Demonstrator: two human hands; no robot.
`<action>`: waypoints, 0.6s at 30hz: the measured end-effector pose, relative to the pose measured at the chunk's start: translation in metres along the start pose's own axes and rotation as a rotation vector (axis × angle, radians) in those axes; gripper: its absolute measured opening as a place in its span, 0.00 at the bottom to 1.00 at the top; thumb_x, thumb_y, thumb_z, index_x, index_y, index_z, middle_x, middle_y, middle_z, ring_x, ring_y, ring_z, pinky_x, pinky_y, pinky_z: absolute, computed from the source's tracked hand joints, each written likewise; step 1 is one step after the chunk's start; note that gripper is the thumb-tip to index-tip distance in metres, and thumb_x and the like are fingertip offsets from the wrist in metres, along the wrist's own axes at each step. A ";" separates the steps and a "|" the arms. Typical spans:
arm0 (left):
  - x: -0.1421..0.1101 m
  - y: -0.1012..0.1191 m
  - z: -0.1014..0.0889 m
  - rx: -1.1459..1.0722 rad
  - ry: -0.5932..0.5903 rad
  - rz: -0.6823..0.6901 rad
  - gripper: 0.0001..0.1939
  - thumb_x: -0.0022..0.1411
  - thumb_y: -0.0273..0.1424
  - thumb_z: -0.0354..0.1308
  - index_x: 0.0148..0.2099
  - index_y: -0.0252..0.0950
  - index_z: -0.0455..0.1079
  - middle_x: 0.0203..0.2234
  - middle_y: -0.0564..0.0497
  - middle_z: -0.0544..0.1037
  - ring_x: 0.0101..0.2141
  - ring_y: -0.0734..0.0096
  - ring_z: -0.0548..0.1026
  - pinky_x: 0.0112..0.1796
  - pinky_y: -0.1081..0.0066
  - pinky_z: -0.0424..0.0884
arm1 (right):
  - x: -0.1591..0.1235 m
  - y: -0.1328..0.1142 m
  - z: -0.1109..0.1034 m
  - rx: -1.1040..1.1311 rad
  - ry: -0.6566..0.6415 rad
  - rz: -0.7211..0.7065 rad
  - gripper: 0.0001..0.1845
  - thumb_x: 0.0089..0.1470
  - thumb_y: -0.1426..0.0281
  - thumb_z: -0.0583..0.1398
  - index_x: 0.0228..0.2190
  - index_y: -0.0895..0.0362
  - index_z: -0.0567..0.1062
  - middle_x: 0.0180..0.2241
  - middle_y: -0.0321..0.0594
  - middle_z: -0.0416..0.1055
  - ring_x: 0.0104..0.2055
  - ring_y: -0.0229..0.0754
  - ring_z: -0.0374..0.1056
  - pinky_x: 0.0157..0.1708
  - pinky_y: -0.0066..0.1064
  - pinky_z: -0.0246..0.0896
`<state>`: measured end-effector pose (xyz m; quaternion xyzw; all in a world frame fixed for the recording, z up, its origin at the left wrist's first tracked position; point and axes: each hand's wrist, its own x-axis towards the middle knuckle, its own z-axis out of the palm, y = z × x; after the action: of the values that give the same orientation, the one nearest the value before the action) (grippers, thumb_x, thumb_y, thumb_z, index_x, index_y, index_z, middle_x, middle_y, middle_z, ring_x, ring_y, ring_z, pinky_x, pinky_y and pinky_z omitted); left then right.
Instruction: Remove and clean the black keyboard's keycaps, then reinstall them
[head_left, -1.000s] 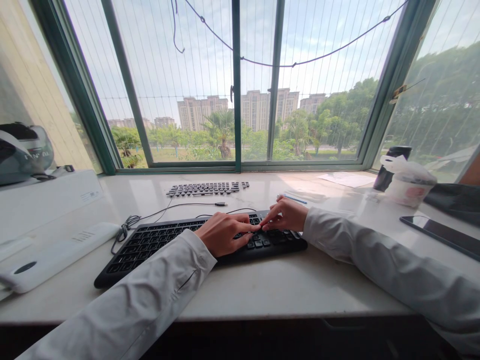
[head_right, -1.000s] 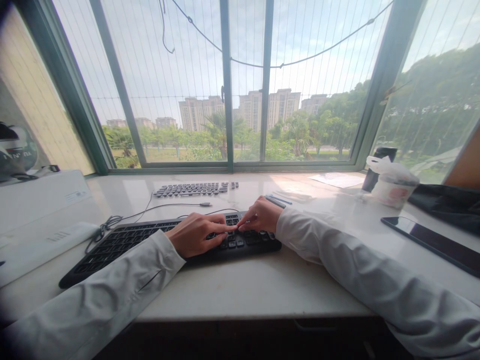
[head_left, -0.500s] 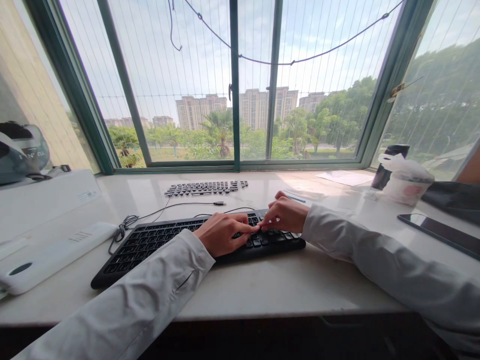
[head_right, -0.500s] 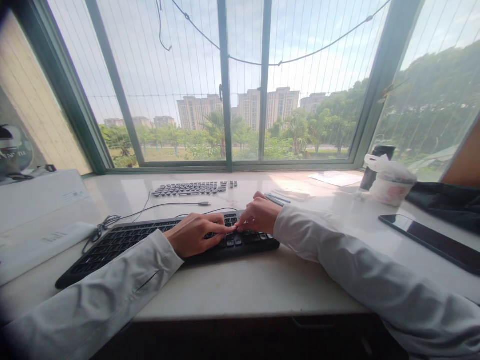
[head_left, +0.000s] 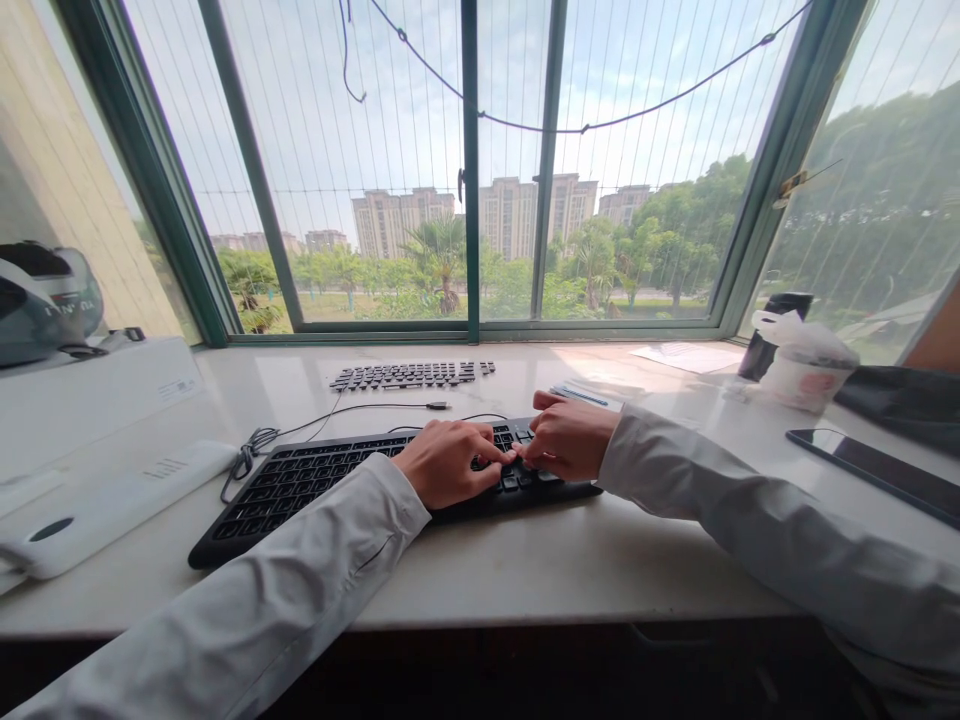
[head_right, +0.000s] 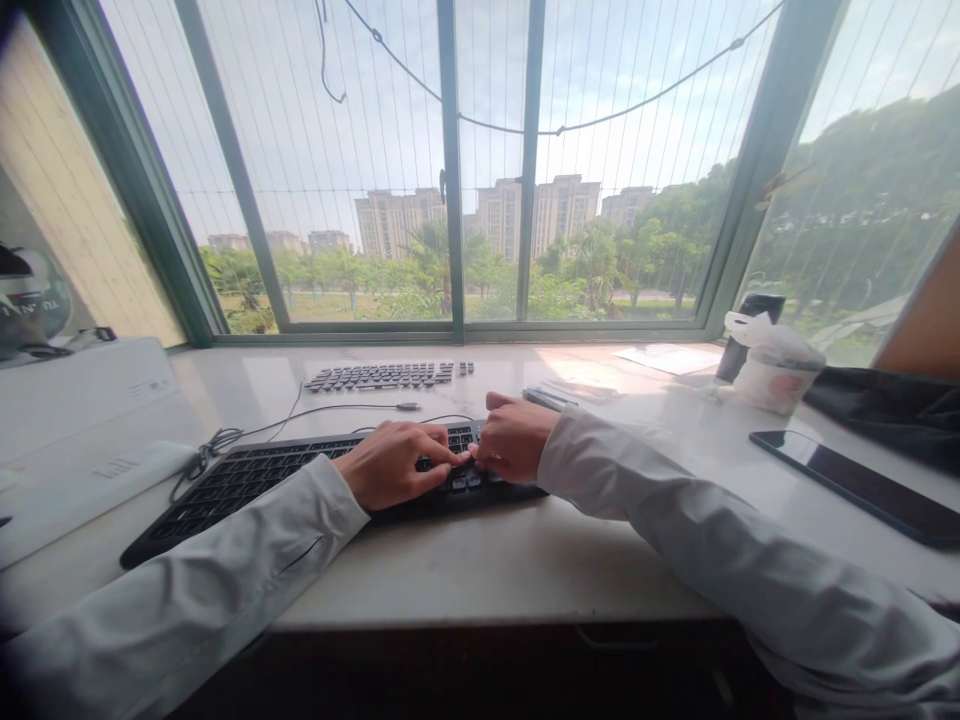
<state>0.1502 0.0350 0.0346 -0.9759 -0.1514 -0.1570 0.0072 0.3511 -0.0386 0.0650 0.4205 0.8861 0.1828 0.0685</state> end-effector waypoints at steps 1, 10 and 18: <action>0.000 0.001 -0.001 0.002 0.002 -0.006 0.14 0.62 0.38 0.50 0.43 0.51 0.77 0.32 0.56 0.76 0.31 0.73 0.73 0.29 0.72 0.57 | 0.000 0.000 0.000 0.001 -0.008 0.003 0.19 0.59 0.67 0.52 0.25 0.55 0.79 0.21 0.39 0.73 0.20 0.33 0.52 0.38 0.35 0.44; 0.001 0.003 0.001 0.021 0.021 -0.038 0.13 0.60 0.37 0.52 0.35 0.46 0.79 0.31 0.56 0.77 0.28 0.75 0.71 0.27 0.72 0.55 | 0.001 0.001 0.008 0.014 0.056 -0.063 0.21 0.60 0.68 0.50 0.24 0.54 0.79 0.19 0.37 0.71 0.20 0.34 0.50 0.38 0.36 0.45; -0.004 0.002 0.006 0.137 0.126 0.049 0.16 0.61 0.36 0.51 0.48 0.50 0.76 0.32 0.55 0.77 0.27 0.75 0.72 0.25 0.72 0.55 | -0.005 0.017 0.018 0.188 0.169 0.020 0.16 0.60 0.63 0.54 0.31 0.53 0.81 0.17 0.34 0.69 0.21 0.33 0.55 0.38 0.34 0.46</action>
<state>0.1487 0.0326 0.0282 -0.9647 -0.1369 -0.2073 0.0873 0.3720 -0.0278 0.0545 0.4169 0.8977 0.1340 -0.0479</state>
